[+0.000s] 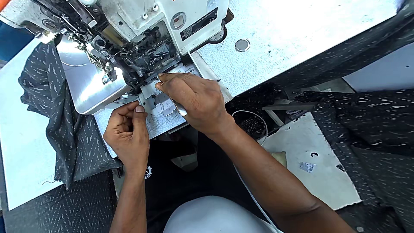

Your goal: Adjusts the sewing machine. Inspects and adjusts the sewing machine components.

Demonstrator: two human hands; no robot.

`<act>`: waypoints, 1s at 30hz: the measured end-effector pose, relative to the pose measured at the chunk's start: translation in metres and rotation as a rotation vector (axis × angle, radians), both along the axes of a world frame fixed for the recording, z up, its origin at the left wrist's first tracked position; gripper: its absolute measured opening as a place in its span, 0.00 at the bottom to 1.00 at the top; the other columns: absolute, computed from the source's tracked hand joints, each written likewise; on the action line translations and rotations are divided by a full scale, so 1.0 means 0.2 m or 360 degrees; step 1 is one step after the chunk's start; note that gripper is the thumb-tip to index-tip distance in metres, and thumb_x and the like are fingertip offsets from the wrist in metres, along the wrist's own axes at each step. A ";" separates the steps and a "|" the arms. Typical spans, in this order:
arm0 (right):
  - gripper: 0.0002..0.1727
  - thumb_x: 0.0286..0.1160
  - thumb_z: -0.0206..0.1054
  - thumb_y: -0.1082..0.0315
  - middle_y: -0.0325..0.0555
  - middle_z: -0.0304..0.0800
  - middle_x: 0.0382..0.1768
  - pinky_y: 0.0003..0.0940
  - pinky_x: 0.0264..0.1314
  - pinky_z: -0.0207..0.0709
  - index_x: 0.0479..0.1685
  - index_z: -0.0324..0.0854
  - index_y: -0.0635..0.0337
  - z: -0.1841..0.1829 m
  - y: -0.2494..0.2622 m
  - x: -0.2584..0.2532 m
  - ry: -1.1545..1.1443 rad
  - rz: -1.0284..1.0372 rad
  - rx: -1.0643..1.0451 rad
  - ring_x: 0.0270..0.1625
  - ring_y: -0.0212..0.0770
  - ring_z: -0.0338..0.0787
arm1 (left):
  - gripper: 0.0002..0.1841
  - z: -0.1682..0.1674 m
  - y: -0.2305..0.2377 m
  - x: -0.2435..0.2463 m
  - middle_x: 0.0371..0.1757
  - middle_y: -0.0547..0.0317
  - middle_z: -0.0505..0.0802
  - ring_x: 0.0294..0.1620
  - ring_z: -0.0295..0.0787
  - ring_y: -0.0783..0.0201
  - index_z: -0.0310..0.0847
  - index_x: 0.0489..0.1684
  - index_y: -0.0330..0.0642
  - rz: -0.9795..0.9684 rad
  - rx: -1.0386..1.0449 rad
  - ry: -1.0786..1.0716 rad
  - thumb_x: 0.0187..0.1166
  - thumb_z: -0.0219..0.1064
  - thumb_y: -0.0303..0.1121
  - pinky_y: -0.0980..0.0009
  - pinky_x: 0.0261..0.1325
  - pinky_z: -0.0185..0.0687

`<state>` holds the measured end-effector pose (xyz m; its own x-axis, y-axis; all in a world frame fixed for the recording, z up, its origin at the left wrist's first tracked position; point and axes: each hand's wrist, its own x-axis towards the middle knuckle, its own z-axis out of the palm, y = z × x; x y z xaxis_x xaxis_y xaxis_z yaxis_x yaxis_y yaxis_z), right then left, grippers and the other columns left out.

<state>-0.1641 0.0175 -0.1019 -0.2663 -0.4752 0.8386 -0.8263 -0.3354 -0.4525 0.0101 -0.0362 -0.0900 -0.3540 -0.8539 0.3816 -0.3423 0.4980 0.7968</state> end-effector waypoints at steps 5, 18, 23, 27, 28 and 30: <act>0.06 0.81 0.66 0.78 0.57 0.98 0.43 0.35 0.47 0.92 0.39 0.88 0.64 0.00 0.00 0.00 0.0010 -0.0001 0.0010 0.49 0.48 0.99 | 0.08 0.00 0.00 0.00 0.34 0.69 0.91 0.24 0.82 0.79 0.85 0.54 0.37 0.0003 0.0013 0.0002 0.84 0.66 0.27 0.85 0.22 0.75; 0.05 0.81 0.66 0.78 0.57 0.98 0.44 0.35 0.50 0.92 0.39 0.88 0.64 0.01 -0.01 0.00 0.0020 -0.0001 0.0028 0.51 0.48 0.99 | 0.08 0.00 0.00 0.00 0.35 0.68 0.91 0.24 0.83 0.79 0.85 0.54 0.37 -0.0006 0.0000 0.0012 0.84 0.66 0.28 0.85 0.23 0.76; 0.05 0.80 0.67 0.77 0.57 0.98 0.44 0.35 0.49 0.92 0.39 0.89 0.65 0.01 -0.01 0.00 0.0003 -0.0028 0.0029 0.50 0.48 0.99 | 0.08 0.00 0.00 0.00 0.35 0.68 0.91 0.24 0.82 0.79 0.85 0.53 0.37 0.0001 -0.0009 0.0018 0.84 0.66 0.27 0.85 0.23 0.75; 0.05 0.80 0.67 0.77 0.57 0.98 0.43 0.35 0.48 0.92 0.39 0.89 0.64 0.00 -0.01 0.00 0.0013 -0.0045 0.0020 0.49 0.48 0.99 | 0.08 -0.01 0.00 0.00 0.35 0.69 0.91 0.24 0.82 0.79 0.85 0.54 0.36 -0.0002 -0.0007 0.0023 0.84 0.66 0.28 0.85 0.23 0.76; 0.05 0.80 0.67 0.77 0.57 0.98 0.43 0.35 0.48 0.92 0.39 0.89 0.64 0.01 -0.01 0.00 0.0016 -0.0052 0.0018 0.49 0.48 0.99 | 0.08 0.00 0.00 0.00 0.35 0.69 0.91 0.24 0.83 0.79 0.85 0.54 0.36 -0.0001 -0.0009 0.0020 0.84 0.66 0.27 0.85 0.23 0.76; 0.06 0.81 0.67 0.77 0.56 0.98 0.43 0.35 0.48 0.92 0.39 0.89 0.64 0.01 -0.01 0.01 0.0019 -0.0058 0.0023 0.50 0.48 0.99 | 0.08 -0.01 0.00 0.00 0.35 0.69 0.91 0.24 0.83 0.79 0.85 0.54 0.36 0.0002 -0.0007 0.0025 0.84 0.66 0.27 0.85 0.23 0.76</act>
